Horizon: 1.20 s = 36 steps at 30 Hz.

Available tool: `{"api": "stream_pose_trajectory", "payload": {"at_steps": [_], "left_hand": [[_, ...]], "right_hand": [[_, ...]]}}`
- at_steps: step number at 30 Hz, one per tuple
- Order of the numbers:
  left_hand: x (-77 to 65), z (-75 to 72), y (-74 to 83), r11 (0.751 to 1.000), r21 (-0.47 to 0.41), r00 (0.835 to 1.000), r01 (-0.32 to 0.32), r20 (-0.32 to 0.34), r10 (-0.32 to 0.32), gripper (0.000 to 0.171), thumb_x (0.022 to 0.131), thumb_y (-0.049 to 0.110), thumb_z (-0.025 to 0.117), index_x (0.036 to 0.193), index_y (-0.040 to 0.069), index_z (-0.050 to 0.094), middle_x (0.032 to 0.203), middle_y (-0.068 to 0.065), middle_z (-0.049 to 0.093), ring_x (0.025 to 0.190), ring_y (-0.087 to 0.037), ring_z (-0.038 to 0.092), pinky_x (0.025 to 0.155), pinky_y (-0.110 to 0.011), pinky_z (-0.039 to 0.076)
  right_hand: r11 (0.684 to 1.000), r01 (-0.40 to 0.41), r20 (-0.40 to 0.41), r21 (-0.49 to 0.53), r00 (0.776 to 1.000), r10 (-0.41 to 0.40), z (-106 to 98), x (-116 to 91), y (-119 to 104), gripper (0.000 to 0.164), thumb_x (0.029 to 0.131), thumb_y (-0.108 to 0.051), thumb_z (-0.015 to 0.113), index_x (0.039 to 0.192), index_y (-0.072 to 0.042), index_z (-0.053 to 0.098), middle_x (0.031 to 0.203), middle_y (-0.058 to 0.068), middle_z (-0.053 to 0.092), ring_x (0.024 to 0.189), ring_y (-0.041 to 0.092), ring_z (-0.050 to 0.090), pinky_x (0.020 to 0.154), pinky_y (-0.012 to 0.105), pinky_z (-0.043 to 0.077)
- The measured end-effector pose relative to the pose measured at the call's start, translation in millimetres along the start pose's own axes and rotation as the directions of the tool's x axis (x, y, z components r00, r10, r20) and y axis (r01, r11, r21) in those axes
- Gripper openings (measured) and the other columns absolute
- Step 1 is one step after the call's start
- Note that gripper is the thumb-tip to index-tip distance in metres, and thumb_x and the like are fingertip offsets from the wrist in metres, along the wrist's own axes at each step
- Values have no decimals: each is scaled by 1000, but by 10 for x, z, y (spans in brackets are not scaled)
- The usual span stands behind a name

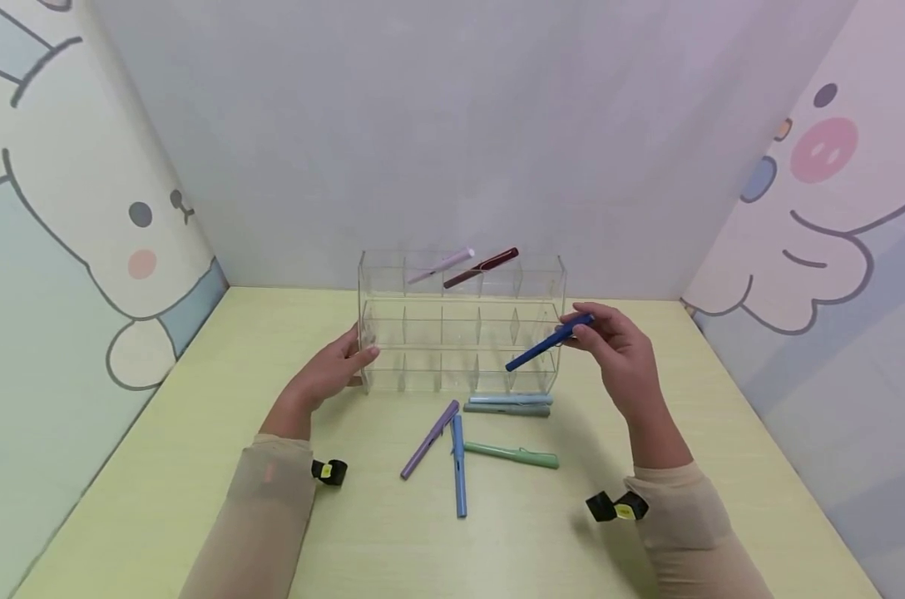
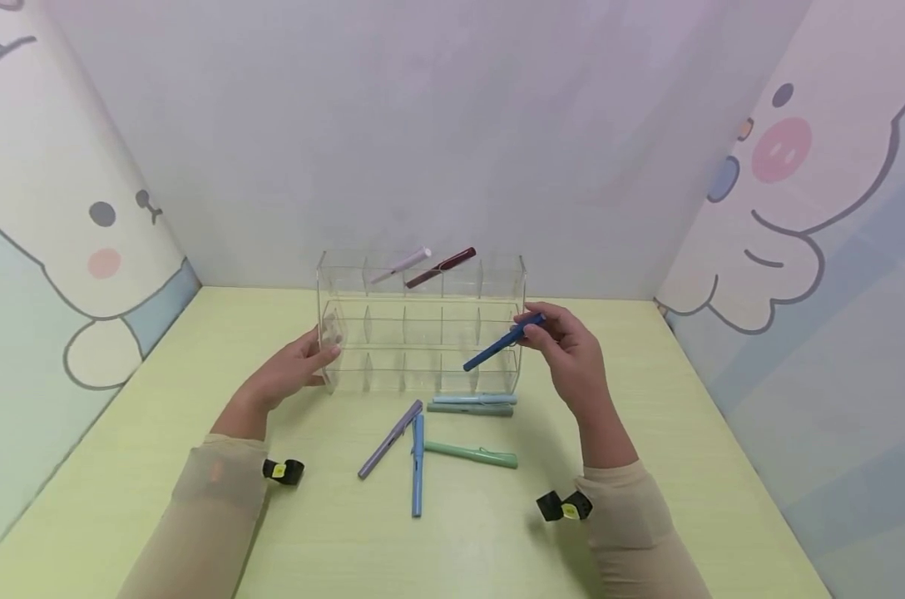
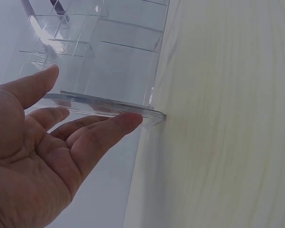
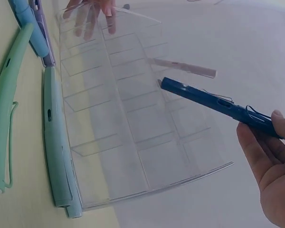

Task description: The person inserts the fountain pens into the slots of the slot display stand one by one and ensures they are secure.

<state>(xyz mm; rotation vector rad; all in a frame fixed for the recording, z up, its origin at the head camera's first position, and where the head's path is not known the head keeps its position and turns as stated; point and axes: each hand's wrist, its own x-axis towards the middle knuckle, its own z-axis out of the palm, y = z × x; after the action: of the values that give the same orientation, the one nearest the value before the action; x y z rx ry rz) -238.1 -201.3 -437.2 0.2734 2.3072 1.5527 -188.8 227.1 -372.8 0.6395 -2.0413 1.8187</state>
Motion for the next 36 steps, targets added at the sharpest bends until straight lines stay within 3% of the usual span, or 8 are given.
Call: {"api": "stream_pose_trajectory", "payload": {"at_steps": [9, 17, 23, 29, 36], "left_hand": [[-12, 24, -19, 1000, -5, 1000, -17, 1, 17, 76, 101, 48, 51, 158, 35, 3, 162, -15, 22, 140, -37, 39, 108, -57, 40], [-16, 14, 4, 1000, 13, 1000, -11, -5, 11, 73, 103, 44, 48, 158, 35, 1, 161, -16, 22, 138, -39, 41, 110, -60, 36], [-5, 12, -52, 1000, 17, 1000, -8, -2, 8, 72, 104, 40, 46, 159, 30, 0, 161, -18, 22, 139, -41, 39, 110, -60, 36], [0, 7, -79, 1000, 15, 1000, -11, -11, 11, 77, 101, 47, 49, 159, 29, 2, 160, -17, 25, 139, -39, 40, 109, -59, 38], [-27, 14, -50, 1000, 9, 1000, -24, -12, 24, 77, 99, 50, 51, 158, 34, 4, 162, -13, 22, 141, -35, 37, 109, -56, 40]], "right_hand": [[980, 79, -171, 183, 984, -47, -109, 82, -48, 31, 97, 0, 56, 127, 8, 49, 111, 15, 69, 97, 21, 71, 85, 33, 57], [903, 222, -353, 368, 932, -85, -156, 549, -107, 35, 93, 1, 62, 123, 14, 51, 106, 23, 67, 92, 30, 71, 82, 36, 59], [891, 252, -439, 377, 896, -68, -69, 856, -49, 33, 91, -3, 65, 121, 8, 55, 107, 24, 65, 94, 33, 69, 85, 36, 59], [922, 190, -398, 337, 916, -44, 56, 1001, 101, 36, 92, -5, 65, 123, 9, 53, 109, 20, 65, 96, 30, 68, 85, 32, 59], [946, 99, -330, 310, 944, 9, 184, 1009, 265, 29, 93, -4, 63, 118, 9, 57, 104, 13, 67, 92, 21, 71, 84, 29, 59]]}}
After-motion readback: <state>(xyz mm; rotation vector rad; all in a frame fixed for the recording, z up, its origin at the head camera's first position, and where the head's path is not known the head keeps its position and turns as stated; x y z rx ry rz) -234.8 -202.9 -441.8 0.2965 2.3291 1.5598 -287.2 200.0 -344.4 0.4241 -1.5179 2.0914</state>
